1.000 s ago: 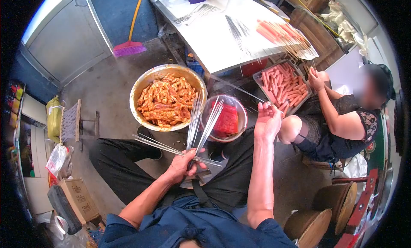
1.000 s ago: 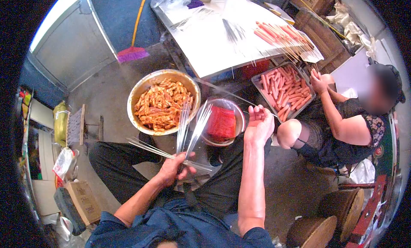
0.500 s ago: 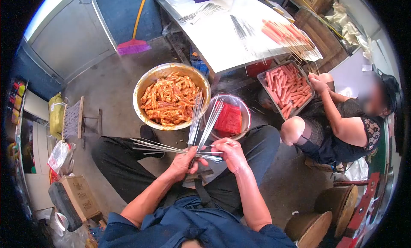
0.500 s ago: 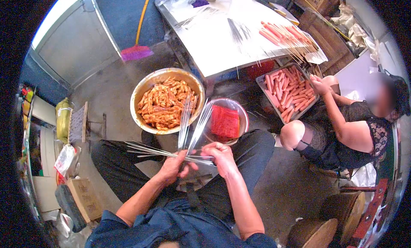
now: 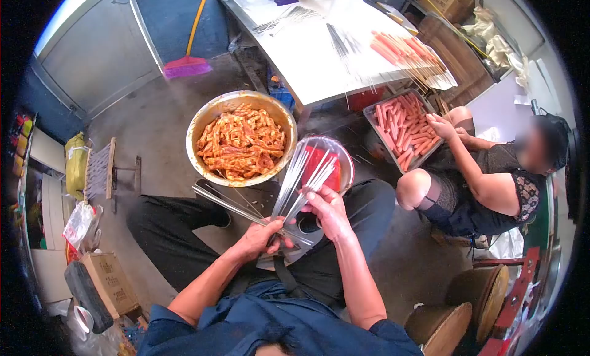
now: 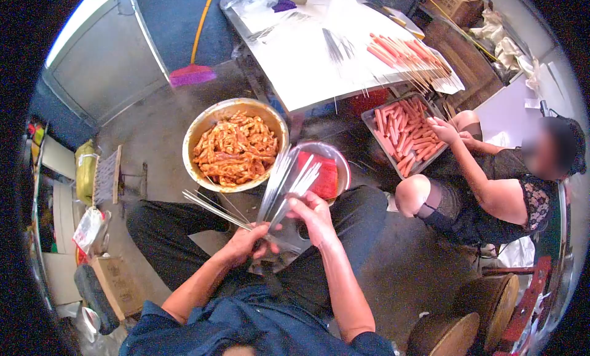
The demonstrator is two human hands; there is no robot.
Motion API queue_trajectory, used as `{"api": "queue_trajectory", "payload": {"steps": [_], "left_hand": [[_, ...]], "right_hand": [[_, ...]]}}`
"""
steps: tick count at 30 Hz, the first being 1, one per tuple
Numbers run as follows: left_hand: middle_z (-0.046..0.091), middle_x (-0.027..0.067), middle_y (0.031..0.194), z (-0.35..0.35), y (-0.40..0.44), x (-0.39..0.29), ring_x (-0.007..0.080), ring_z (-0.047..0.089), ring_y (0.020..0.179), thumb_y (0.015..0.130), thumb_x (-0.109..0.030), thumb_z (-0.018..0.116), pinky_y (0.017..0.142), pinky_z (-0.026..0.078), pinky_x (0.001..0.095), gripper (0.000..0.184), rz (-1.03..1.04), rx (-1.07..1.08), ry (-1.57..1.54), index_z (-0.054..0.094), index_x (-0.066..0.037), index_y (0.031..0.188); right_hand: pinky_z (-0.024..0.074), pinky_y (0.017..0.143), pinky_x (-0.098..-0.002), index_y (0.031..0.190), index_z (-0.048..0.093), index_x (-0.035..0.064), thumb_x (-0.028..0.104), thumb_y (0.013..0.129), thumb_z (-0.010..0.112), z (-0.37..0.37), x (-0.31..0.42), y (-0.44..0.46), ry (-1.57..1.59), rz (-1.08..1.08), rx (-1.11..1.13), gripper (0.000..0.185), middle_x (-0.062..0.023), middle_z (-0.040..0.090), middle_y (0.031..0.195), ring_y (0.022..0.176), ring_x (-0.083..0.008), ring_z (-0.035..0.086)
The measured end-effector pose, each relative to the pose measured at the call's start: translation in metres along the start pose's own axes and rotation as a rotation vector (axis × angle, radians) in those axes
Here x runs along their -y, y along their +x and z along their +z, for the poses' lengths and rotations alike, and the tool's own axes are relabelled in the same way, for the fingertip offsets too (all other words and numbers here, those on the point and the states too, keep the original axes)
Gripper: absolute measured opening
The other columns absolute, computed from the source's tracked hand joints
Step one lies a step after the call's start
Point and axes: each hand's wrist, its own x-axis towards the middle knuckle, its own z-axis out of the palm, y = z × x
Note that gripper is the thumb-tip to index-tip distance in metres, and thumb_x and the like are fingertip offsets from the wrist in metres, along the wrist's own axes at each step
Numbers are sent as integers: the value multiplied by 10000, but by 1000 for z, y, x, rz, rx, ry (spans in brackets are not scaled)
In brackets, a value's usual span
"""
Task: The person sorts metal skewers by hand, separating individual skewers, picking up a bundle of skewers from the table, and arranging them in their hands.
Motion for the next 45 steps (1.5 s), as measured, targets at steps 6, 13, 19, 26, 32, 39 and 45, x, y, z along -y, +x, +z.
{"api": "queue_trajectory", "payload": {"steps": [6, 13, 19, 26, 32, 39, 45], "left_hand": [[645, 94, 749, 8, -4, 0, 68, 424, 438, 954, -292, 407, 422, 335, 201, 380, -61, 88, 51, 535, -52, 1218], [647, 87, 739, 12, -3, 0, 67, 416, 427, 954, -284, 413, 414, 333, 197, 374, -69, 107, 28, 535, -47, 1217], [644, 115, 732, 11, -1, 3, 83, 405, 405, 936, -302, 414, 389, 316, 221, 399, -55, 87, 49, 532, -33, 1207], [647, 105, 738, 12, -2, 2, 70, 408, 418, 952, -270, 416, 408, 319, 199, 368, -73, 100, 19, 533, -46, 1220], [644, 107, 742, 12, -2, 4, 75, 404, 409, 952, -268, 413, 400, 313, 201, 371, -76, 109, -21, 525, -35, 1218], [646, 128, 736, 12, -2, 6, 94, 408, 397, 924, -283, 410, 387, 321, 223, 421, -75, 101, 11, 516, -6, 1221], [647, 125, 734, 13, -2, 3, 93, 405, 394, 920, -291, 416, 385, 315, 224, 429, -72, 102, 14, 516, -9, 1228]], "right_hand": [[511, 695, -283, 1016, 606, 19, 121, 829, 658, 6, 6, 16, 258, -84, -86, 220, -69, 644, 836, 736, -154, 614], [500, 638, -273, 912, 609, 36, 88, 814, 666, 3, 1, 16, 320, -92, -119, 124, -52, 630, 768, 664, -144, 596], [502, 640, -274, 888, 614, 41, 51, 816, 622, 8, 5, 17, 337, -106, -151, 73, -47, 634, 777, 670, -139, 600], [511, 639, -277, 892, 601, 40, 29, 801, 589, 6, 0, 18, 355, -169, -186, 92, -39, 629, 777, 660, -142, 599], [505, 609, -269, 919, 584, 43, 30, 798, 605, 2, -3, 22, 376, -159, -161, 124, -8, 567, 685, 602, -116, 554], [489, 583, -253, 936, 598, 31, 107, 803, 681, 4, -5, 25, 343, -156, -169, 174, 3, 560, 664, 565, -95, 513], [475, 573, -245, 927, 612, 24, 104, 795, 689, 4, -6, 24, 289, -135, -155, 173, 1, 575, 682, 565, -104, 525]]}}
